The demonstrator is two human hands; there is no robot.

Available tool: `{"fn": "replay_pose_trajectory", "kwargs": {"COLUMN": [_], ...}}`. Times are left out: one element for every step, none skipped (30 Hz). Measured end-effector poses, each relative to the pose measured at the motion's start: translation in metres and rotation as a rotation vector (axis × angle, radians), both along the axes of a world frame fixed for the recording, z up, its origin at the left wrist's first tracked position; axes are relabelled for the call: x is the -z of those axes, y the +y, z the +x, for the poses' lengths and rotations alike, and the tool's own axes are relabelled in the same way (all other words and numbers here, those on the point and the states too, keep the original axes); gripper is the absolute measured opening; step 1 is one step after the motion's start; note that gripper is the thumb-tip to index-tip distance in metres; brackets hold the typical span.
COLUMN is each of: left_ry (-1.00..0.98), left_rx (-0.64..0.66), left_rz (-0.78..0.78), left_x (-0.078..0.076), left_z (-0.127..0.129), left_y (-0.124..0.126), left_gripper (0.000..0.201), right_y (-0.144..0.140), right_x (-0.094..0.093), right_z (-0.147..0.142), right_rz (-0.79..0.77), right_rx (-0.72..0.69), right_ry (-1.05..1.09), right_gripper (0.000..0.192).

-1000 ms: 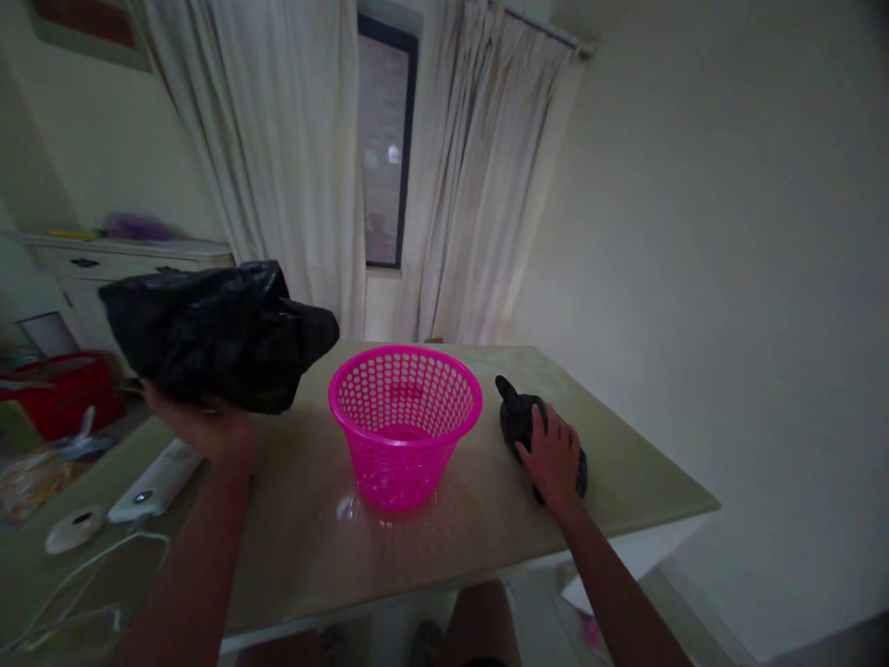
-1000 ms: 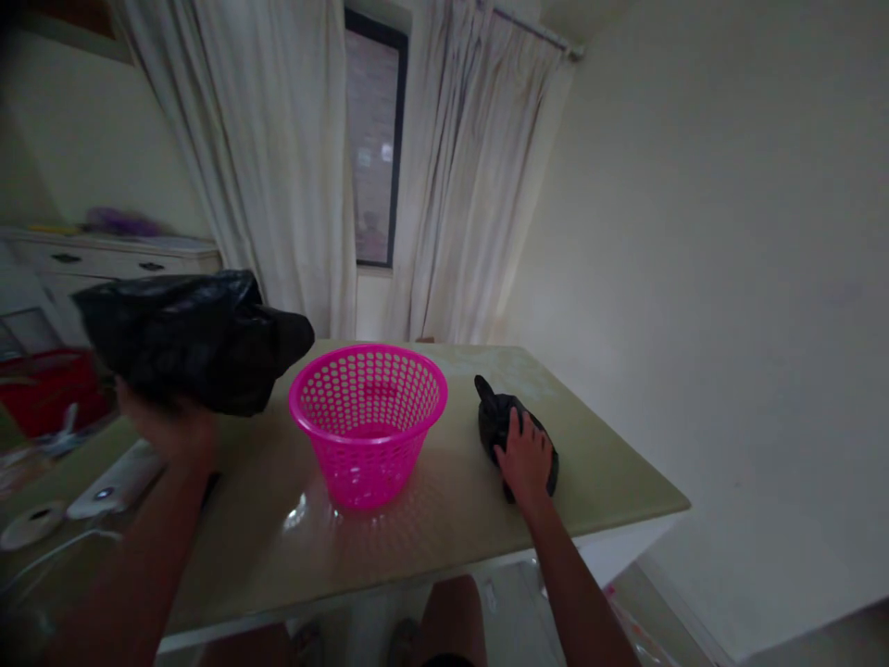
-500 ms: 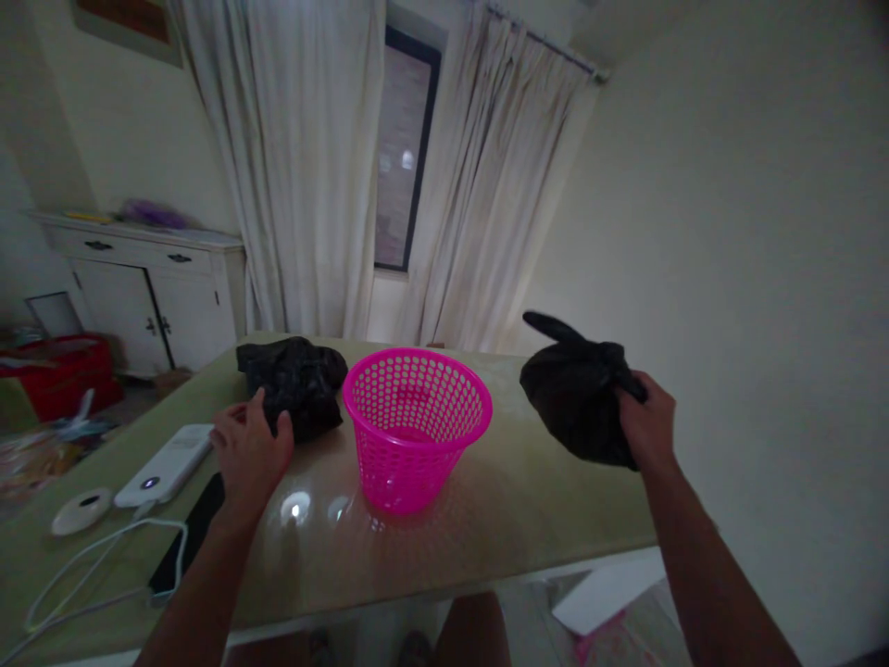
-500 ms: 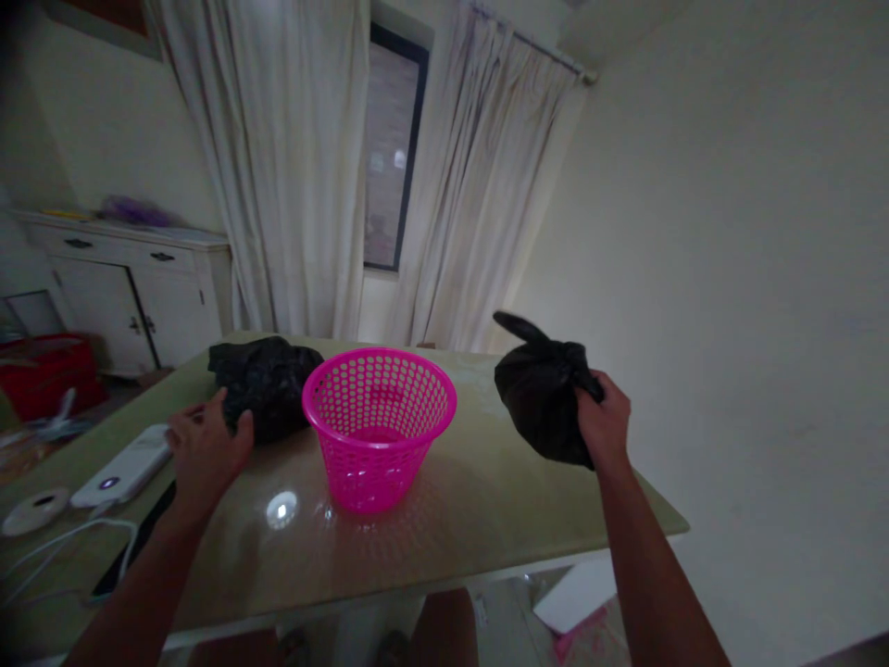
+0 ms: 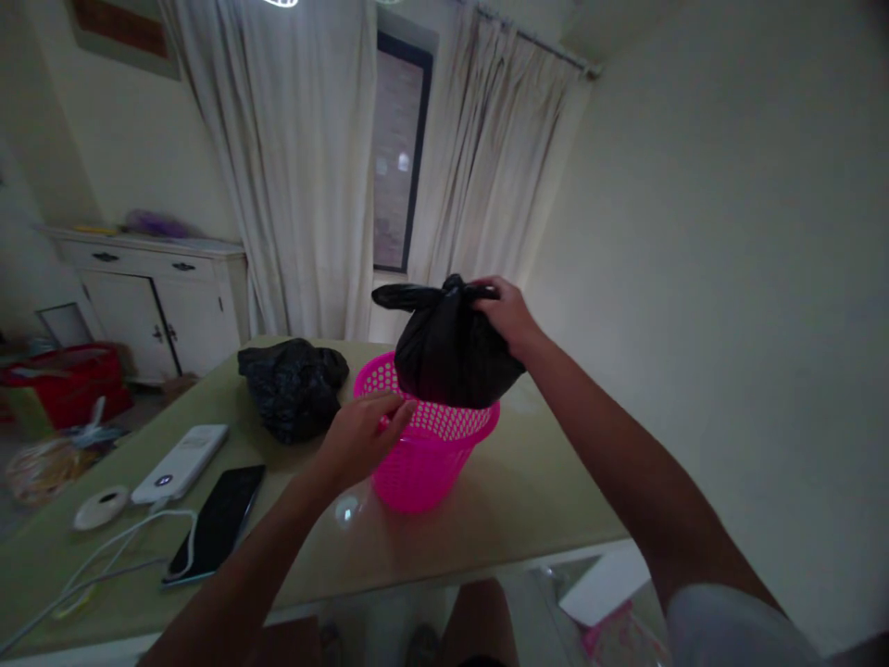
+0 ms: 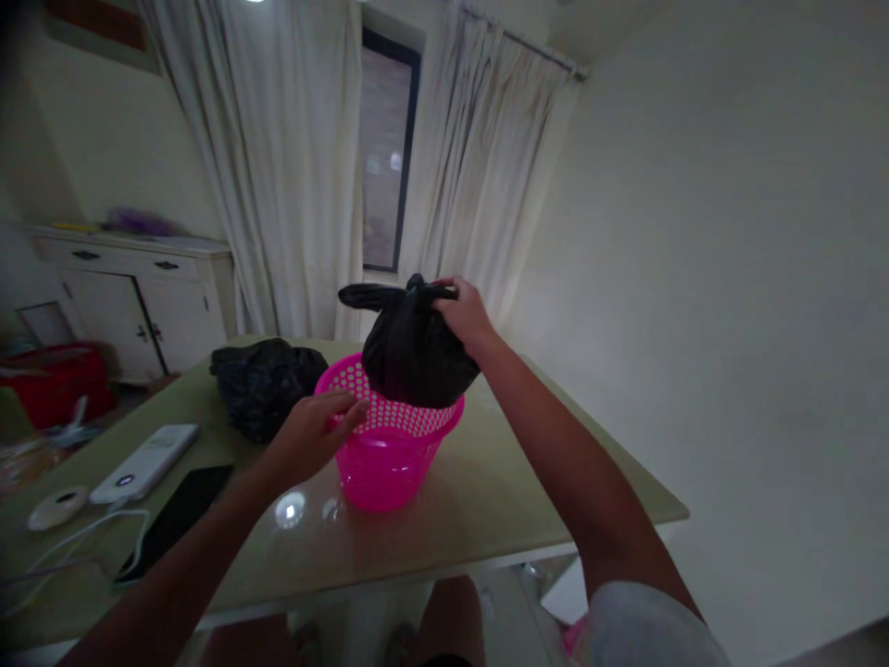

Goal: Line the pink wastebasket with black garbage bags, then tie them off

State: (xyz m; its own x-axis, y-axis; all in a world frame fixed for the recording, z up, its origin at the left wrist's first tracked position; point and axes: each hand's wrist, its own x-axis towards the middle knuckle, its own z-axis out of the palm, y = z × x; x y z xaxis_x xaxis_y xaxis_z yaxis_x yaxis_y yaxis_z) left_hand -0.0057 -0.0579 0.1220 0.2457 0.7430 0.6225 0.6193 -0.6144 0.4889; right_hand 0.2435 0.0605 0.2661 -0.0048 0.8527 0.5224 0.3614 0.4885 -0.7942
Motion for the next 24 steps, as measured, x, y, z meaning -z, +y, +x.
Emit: {"fn": "replay_pose_trajectory", "kwargs": {"left_ry": [-0.082, -0.166, -0.236, -0.270, -0.261, -0.217, -0.154, -0.094, -0.050, -0.031, -0.036, -0.051, -0.064, -0.075, -0.083, -0.094, -0.109, -0.131, -0.158, -0.180, -0.189, -0.184, -0.169, -0.151], "left_rx": [-0.032, -0.069, -0.103, -0.122, -0.130, -0.138, -0.147, -0.157, -0.162, -0.161, -0.152, -0.137, -0.128, -0.130, -0.133, -0.124, -0.093, -0.037, 0.039, 0.121, 0.188, 0.224, 0.226, 0.199], "left_rz": [-0.001, 0.007, 0.017, 0.012, -0.010, -0.046, -0.087, -0.123, -0.144, -0.148, -0.141, -0.131, -0.121, -0.112, -0.106, -0.102, -0.104, -0.117, -0.142, -0.179, -0.219, -0.251, -0.263, -0.254], "left_x": [-0.006, -0.011, -0.017, -0.021, -0.025, -0.028, -0.029, -0.030, -0.030, -0.029, -0.028, -0.027, -0.025, -0.023, -0.022, -0.020, -0.018, -0.016, -0.015, -0.015, -0.016, -0.017, -0.019, -0.020], "left_z": [0.000, 0.000, -0.001, -0.003, -0.005, -0.007, -0.010, -0.013, -0.018, -0.023, -0.028, -0.034, -0.040, -0.045, -0.049, -0.052, -0.052, -0.050, -0.047, -0.041, -0.036, -0.030, -0.026, -0.024], "left_y": [0.004, 0.009, 0.016, 0.024, 0.032, 0.040, 0.047, 0.054, 0.059, 0.062, 0.065, 0.068, 0.070, 0.072, 0.074, 0.076, 0.078, 0.079, 0.080, 0.079, 0.078, 0.077, 0.075, 0.073], "left_gripper": [0.044, 0.039, 0.040, 0.046, 0.052, 0.054, 0.050, 0.042, 0.034, 0.028, 0.025, 0.026, 0.027, 0.029, 0.030, 0.030, 0.029, 0.029, 0.030, 0.032, 0.034, 0.035, 0.035, 0.034], "right_y": [0.005, 0.009, 0.011, 0.011, 0.011, 0.010, 0.009, 0.008, 0.007, 0.006, 0.006, 0.006, 0.006, 0.006, 0.006, 0.007, 0.007, 0.008, 0.008, 0.008, 0.008, 0.009, 0.010, 0.012], "right_x": [0.013, 0.026, 0.039, 0.050, 0.060, 0.067, 0.073, 0.076, 0.079, 0.080, 0.082, 0.083, 0.084, 0.086, 0.087, 0.089, 0.091, 0.093, 0.094, 0.095, 0.096, 0.096, 0.096, 0.096], "right_z": [-0.014, -0.026, -0.037, -0.046, -0.053, -0.058, -0.060, -0.059, -0.057, -0.052, -0.045, -0.038, -0.030, -0.022, -0.015, -0.010, -0.006, -0.004, -0.004, -0.006, -0.008, -0.009, -0.010, -0.008], "right_rz": [-0.019, -0.037, -0.052, -0.059, -0.055, -0.038, -0.013, 0.010, 0.021, 0.011, -0.022, -0.070, -0.122, -0.164, -0.188, -0.192, -0.175, -0.144, -0.104, -0.059, -0.012, 0.036, 0.081, 0.117], "right_rx": [-0.048, -0.114, -0.189, -0.261, -0.327, -0.375, -0.410, -0.438, -0.463, -0.486, -0.510, -0.530, -0.543, -0.545, -0.537, -0.518, -0.491, -0.461, -0.436, -0.417, -0.406, -0.403, -0.401, -0.394], "right_ry": [-0.020, -0.053, -0.092, -0.133, -0.174, -0.213, -0.253, -0.297, -0.344, -0.388, -0.422, -0.441, -0.448, -0.448, -0.445, -0.446, -0.457, -0.476, -0.498, -0.520, -0.538, -0.550, -0.557, -0.564], "right_gripper": [0.034, 0.031, 0.028, 0.026, 0.024, 0.023, 0.022, 0.021, 0.021, 0.022, 0.028, 0.035, 0.043, 0.047, 0.049, 0.048, 0.047, 0.044, 0.042, 0.038, 0.035, 0.033, 0.031, 0.030]}}
